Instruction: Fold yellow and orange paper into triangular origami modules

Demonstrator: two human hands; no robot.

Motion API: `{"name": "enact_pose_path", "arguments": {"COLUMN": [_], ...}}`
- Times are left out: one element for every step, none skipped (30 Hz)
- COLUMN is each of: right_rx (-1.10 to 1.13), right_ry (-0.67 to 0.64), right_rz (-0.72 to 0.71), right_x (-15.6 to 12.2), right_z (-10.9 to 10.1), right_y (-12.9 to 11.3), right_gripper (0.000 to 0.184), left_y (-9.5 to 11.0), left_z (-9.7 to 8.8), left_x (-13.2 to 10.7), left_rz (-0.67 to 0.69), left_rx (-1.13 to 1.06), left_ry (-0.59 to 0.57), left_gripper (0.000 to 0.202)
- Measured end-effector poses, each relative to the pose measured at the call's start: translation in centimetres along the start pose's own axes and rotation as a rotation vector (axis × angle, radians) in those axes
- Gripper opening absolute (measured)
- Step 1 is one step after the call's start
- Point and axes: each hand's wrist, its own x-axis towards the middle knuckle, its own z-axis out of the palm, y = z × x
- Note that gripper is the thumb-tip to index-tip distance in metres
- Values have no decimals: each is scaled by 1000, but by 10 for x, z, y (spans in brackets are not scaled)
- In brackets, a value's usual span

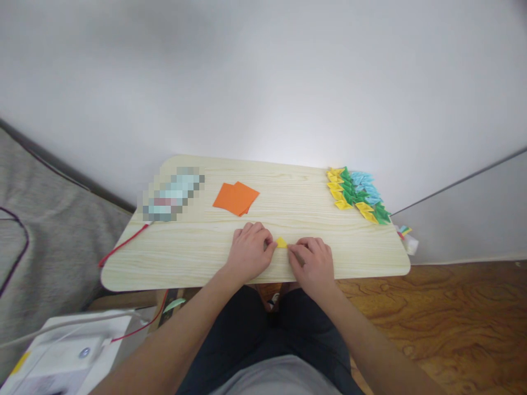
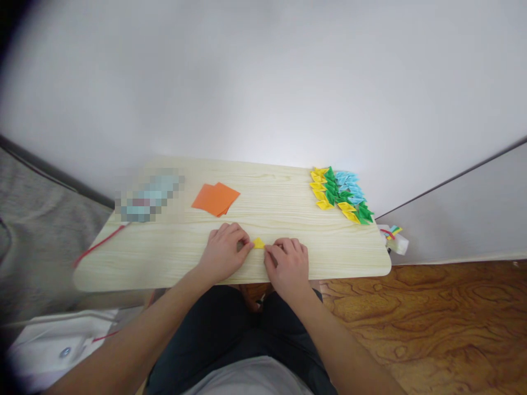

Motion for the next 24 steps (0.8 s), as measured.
{"name": "enact_pose_path", "arguments": {"right_rx": [-10,-20,-29,-37,-44,-51,-57,-62,-68,-74,-79,-85,-90,-95,-99,-103,-106,-109,-112,-113,-114,-114,-112,-110], "right_ry": [-3,-8,-12,-17,-20,-22,-23,-21,-19,-16,-11,-7,-2,3,8,13,17,21,24,27,29,31,34,37], "right_rz": [-7,-15,-23,-31,-37,-42,-45,-46,-45,-44,-42,-40,-38,-35,-33,-32,-31,-32,-32,-33,-35,-36,-38,-38], "right_x": [-3,-5,-8,-10,-11,-12,-13,-13,-14,-14,-15,-16,-17,-18,-20,-21,-21,-22,-22,-22,-22,-22,-22,-22], "right_z": [-2,-4,-6,-8,-9,-9,-9,-9,-8,-7,-6,-5,-4,-3,-3,-3,-3,-3,-4,-4,-4,-4,-4,-4], "right_y": [-1,-1,-1,-2,-2,-2,-2,-2,-2,-2,-3,-3,-4,-4,-5,-5,-5,-6,-6,-6,-5,-5,-5,-5], "right_gripper": [19,22,24,26,27,28,30,31,33,33,33,32,31,31,31,32,32,32,32,32,32,32,31,31], "left_y": [0,0,0,0,0,0,0,0,0,-1,-1,-1,-2,-2,-2,-2,-2,-3,-3,-4,-5,-7,-9,-11], "left_z": [0,0,0,0,0,0,0,0,0,0,0,0,1,1,2,2,2,2,1,-1,-2,-4,-6,-8], "left_x": [0,0,0,0,0,0,1,1,1,1,1,1,0,0,0,0,0,0,-1,-1,-1,-1,-2,-2], "left_rz": [-1,-2,-3,-4,-5,-6,-5,-3,-1,1,1,1,1,0,0,1,3,7,12,22,36,55,78,103], "left_rx": [-1,-3,-4,-4,-5,-5,-6,-8,-9,-11,-12,-14,-15,-16,-17,-19,-21,-25,-30,-36,-45,-54,-63,-71], "left_ry": [1,2,3,4,5,5,4,3,3,2,2,1,1,0,-1,-3,-4,-5,-7,-11,-18,-27,-40,-54], "left_gripper": [15,15,15,15,15,15,15,15,15,14,14,14,14,14,14,14,14,14,12,10,8,8,11,15]}}
